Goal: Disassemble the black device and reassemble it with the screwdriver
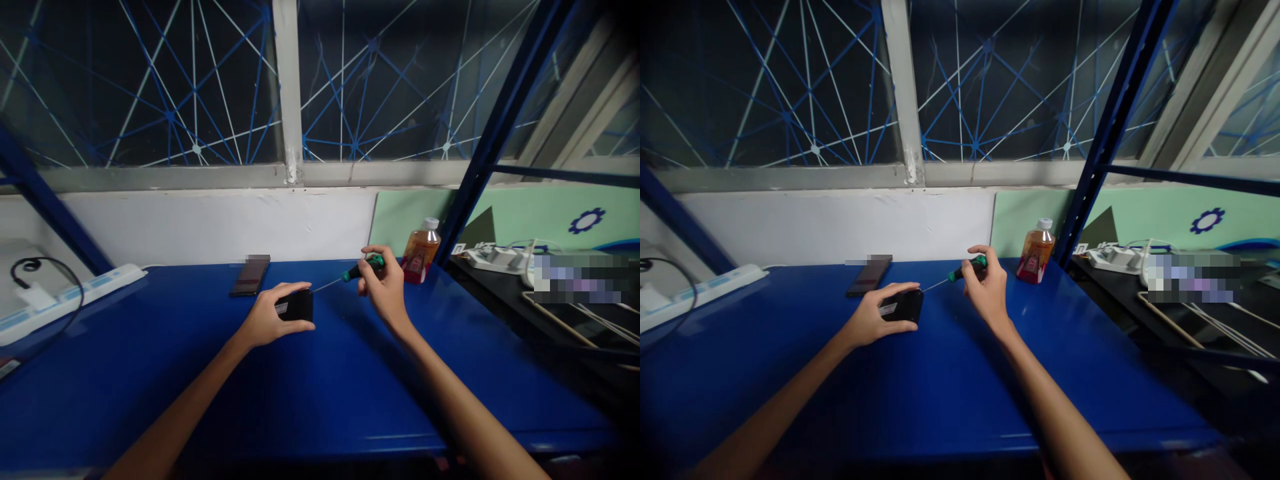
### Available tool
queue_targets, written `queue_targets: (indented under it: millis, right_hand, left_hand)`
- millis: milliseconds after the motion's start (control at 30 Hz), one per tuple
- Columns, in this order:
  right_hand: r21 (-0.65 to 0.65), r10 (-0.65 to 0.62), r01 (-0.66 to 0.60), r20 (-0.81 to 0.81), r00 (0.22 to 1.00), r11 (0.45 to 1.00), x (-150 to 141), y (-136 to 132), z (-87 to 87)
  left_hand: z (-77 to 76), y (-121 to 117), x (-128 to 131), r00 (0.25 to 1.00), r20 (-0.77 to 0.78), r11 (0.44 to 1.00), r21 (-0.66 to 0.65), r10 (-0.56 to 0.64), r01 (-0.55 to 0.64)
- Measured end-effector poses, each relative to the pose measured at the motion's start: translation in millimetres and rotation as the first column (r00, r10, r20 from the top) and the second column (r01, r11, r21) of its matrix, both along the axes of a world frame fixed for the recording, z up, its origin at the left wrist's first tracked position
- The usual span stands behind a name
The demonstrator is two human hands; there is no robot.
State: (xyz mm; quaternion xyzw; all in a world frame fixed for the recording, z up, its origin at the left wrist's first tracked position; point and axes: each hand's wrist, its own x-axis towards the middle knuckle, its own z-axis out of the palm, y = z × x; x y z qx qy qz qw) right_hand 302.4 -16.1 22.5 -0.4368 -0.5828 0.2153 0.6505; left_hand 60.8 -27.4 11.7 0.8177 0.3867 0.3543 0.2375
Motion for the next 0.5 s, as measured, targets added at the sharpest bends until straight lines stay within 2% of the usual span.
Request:
queue_targets:
  millis: [133, 233, 367, 500]
  right_hand:
    - [-0.011, -0.033, 0.033, 0.017, 0.999, 0.999, -0.7, -1.9, 2.9]
    - [-0.035, 0.015, -0.014, 0.017, 1.000, 0.999, 1.8, -0.1, 2.0]
    - [-0.001, 0.082, -0.082, -0.009, 0.997, 0.997, 4.2, 2.7, -0.8]
    - [0.006, 0.025, -0.025, 0.024, 0.999, 1.000, 1.4, 0.9, 0.3]
  left_hand:
    - [0.1, 0.0, 0.2, 1.000, 0.000, 1.000, 0.002, 0.003, -0.003]
    - [-0.1, 0.5, 0.2, 1.000, 0.001, 1.000, 0.013, 0.002, -0.002]
    - [-0.5, 0.8, 0.0, 1.000, 0.009, 1.000, 0.013, -0.005, 0.005]
    - [-0.7, 0.6, -0.6, 1.000, 0.015, 1.000, 0.012, -0.007, 0.007]
